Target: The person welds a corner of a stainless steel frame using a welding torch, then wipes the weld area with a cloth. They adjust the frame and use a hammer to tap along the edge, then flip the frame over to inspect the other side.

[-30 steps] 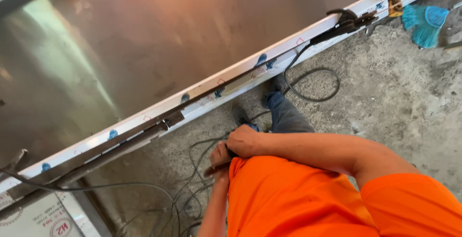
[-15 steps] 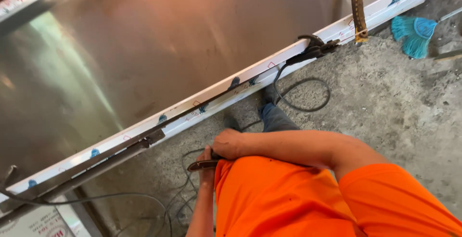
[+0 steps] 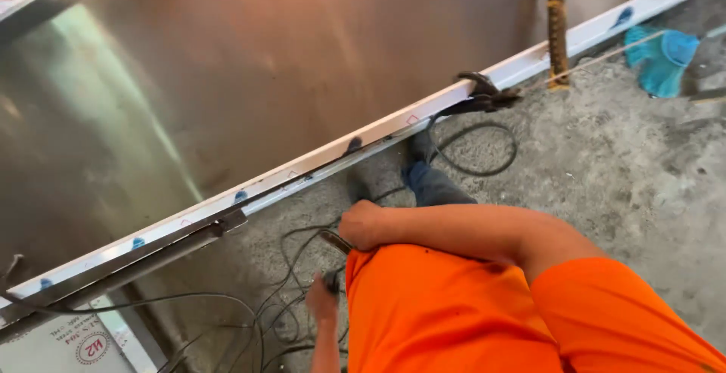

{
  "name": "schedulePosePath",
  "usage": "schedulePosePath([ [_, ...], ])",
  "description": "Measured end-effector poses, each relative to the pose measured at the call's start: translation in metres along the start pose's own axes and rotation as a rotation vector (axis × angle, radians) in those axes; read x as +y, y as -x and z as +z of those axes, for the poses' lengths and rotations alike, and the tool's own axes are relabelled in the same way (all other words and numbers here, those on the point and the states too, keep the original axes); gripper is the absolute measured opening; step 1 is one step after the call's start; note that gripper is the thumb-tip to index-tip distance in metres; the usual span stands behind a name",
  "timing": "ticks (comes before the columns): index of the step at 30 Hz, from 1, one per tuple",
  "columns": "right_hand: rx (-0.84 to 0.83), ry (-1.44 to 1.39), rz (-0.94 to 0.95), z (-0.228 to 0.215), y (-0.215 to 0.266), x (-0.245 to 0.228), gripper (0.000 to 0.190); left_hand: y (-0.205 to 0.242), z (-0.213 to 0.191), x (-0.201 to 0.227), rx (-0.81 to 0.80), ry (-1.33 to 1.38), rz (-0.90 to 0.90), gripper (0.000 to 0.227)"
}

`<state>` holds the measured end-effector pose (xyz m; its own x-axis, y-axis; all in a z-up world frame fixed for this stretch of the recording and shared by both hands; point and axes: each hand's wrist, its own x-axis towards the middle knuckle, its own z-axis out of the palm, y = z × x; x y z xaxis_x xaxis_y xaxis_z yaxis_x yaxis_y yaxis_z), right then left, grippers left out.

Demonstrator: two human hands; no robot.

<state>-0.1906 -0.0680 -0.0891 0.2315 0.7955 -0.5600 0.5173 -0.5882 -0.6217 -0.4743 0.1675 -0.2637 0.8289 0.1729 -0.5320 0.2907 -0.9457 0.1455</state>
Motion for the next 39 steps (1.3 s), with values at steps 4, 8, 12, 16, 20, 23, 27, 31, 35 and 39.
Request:
schedulePosePath([
  [4,-0.160,0.021,0.072,-0.010,-0.008,0.009,0.026,-0.080,-0.035,0.097,0.026,1.058,-0.202,0.044],
  [8,-0.318,0.011,0.193,-0.029,0.003,-0.016,0.031,-0.061,-0.077,0.123,-0.106,1.140,-0.107,0.052],
  [12,-0.226,0.075,0.165,-0.002,-0.007,-0.008,0.025,-0.045,-0.154,0.135,-0.028,1.155,-0.107,0.045],
  [16,-0.027,0.135,0.037,0.008,-0.021,-0.027,0.020,-0.054,-0.083,0.095,0.332,0.503,0.291,0.023],
  [20,0.036,0.173,0.011,0.020,-0.033,-0.048,0.019,-0.077,-0.040,0.059,0.213,0.170,0.336,0.019],
  [23,0.083,0.149,0.017,0.032,-0.044,-0.052,0.019,-0.081,-0.053,0.052,0.088,0.047,0.327,0.026],
  [27,0.120,0.019,0.085,-0.018,-0.017,-0.059,0.019,-0.076,-0.141,0.055,-0.185,0.644,-0.023,0.045],
  [31,0.479,-0.211,0.067,-0.170,0.119,-0.070,0.017,-0.107,-0.140,-0.004,0.090,0.713,-0.136,0.038],
  [35,1.112,-0.222,0.448,-0.249,0.293,0.081,0.016,-0.136,-0.204,-0.016,0.439,0.580,-0.207,0.029],
  [39,0.876,0.016,1.161,-0.287,0.378,0.232,0.040,-0.143,-0.280,0.051,0.539,0.522,-0.101,0.026],
])
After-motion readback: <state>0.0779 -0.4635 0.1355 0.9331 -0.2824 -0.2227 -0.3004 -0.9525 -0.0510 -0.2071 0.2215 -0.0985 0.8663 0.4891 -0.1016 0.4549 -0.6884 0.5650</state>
